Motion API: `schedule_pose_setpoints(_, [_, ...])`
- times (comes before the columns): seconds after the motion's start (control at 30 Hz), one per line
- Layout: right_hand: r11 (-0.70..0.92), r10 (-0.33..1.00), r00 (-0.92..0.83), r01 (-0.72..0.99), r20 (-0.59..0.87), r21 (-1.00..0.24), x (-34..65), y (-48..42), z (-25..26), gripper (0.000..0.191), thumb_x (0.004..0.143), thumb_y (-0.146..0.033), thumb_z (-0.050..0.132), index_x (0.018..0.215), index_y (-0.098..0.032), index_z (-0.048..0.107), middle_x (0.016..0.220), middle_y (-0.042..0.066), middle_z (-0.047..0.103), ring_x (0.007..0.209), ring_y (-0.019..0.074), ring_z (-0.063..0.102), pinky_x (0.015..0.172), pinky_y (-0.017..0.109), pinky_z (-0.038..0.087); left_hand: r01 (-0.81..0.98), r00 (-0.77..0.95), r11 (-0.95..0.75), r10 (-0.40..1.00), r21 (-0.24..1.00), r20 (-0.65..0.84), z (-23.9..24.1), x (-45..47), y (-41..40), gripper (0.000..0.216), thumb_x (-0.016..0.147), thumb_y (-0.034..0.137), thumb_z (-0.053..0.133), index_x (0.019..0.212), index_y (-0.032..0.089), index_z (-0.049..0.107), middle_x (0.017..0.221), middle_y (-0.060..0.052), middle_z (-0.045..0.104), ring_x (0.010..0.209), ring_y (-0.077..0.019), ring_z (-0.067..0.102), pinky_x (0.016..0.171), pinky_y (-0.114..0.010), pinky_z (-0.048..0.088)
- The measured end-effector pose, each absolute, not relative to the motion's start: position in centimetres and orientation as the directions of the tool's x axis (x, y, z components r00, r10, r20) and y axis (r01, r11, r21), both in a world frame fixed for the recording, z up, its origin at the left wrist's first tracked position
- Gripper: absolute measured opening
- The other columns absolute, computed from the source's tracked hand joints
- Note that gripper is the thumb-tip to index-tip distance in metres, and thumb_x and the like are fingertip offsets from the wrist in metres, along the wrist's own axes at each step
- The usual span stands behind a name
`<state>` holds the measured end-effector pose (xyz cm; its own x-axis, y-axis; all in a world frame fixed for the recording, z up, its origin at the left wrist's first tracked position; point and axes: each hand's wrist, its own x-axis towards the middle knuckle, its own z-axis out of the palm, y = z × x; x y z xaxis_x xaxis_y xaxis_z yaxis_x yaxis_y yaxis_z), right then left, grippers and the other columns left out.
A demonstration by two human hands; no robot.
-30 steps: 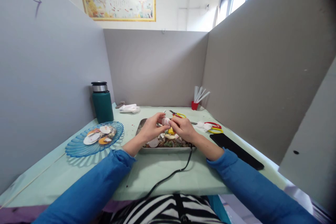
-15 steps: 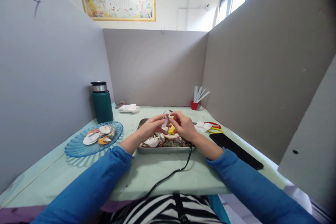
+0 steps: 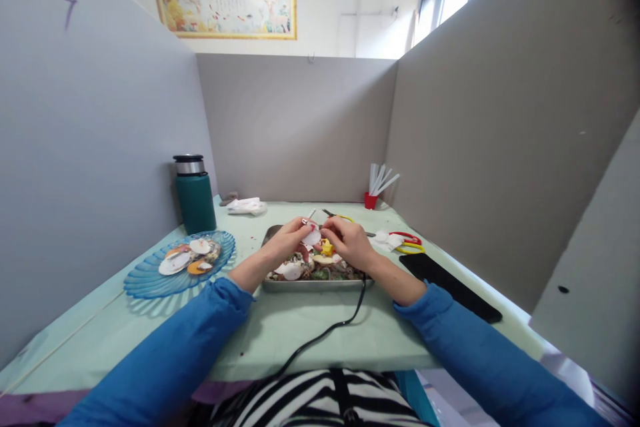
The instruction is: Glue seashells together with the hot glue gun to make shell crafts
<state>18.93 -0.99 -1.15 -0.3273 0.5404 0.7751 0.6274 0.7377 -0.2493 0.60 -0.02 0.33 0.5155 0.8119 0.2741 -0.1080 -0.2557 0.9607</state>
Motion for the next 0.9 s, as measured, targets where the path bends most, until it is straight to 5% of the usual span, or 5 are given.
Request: schedule_pose_setpoints(0.9, [0.833,0.428,-0.448,0.532,0.785,-0.151,19.14,-1.03,-1.34,0.015,0.09,-0.028,0.048,0.082,-0.018,0.056,0.061,-0.002,0.053,0.051,0.0098,0.043,0.054,0.022,0.034,-0.015,0.534,-0.506,0.725,0.862,0.435,0.34,0.48,-0.22,0.03,0.084,0.044,0.051,0.083,0.015,0.051,0.065,0.0,0.058,0.052,-0.011,0.056,0.049,-0.024,0.048])
